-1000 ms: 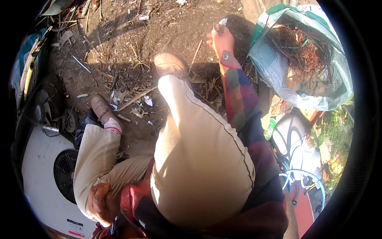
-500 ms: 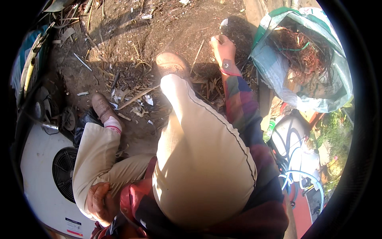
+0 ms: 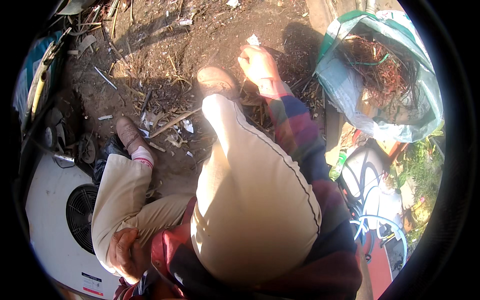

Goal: The person sits on the ground and repeatedly picks up small pieces of debris, including twigs and plastic fragments, from the dirt. They place the collected items into a nearby green and white sack. The person also briefly handles a black plastic bag and a white plastic basket before resuming the sorting task.

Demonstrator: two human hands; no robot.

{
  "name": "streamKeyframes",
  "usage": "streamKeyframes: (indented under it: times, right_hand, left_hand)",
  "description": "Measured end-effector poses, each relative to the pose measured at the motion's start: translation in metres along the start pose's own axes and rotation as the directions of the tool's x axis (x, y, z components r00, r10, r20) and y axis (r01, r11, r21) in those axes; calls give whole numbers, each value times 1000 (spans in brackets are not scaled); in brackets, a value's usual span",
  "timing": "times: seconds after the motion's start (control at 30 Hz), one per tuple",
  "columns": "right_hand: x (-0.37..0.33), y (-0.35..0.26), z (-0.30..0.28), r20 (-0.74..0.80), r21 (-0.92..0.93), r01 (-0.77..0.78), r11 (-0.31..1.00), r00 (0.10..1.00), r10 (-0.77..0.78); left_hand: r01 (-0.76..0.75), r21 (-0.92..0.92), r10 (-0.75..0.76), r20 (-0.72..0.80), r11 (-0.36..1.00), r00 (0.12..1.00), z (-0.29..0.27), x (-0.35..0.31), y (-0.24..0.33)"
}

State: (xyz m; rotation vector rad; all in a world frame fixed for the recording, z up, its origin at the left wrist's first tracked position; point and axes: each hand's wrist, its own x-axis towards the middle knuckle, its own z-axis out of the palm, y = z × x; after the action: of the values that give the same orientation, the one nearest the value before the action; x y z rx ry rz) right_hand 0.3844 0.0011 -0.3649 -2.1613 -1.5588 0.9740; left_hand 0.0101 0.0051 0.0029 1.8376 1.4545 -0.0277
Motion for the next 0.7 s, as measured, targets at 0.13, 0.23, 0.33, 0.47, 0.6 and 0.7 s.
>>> streamKeyframes:
  times: [0.13,0.23,0.33,0.47,0.6,0.7]
  right_hand:
    - [8,-14,-9,-7,41,-86,995,996,86]
    - [26,-4,-13,-121,31,-104,994,987,107]
    - [43,6,-12,-155,43,-133,990,978,138]
    - [57,1,3,-183,-35,-109,993,978,101]
    - [57,3,10,-206,-140,-64,988,978,34]
    - [58,-2,4,-181,-192,-37,981,984,2]
  left_hand:
    - [6,11,-6,-1,1000,1000,0,0,1]
    - [5,5,-5,4,1000,1000,-1,-2,-1]
    - [-7,6,7,37,1000,999,-3,1,-1]
    - [-18,24,17,32,1000,999,-3,0,-3]
    - [-14,11,13,27,1000,1000,-2,1,-3]
    - [-12,8,12,19,1000,1000,-2,0,-4]
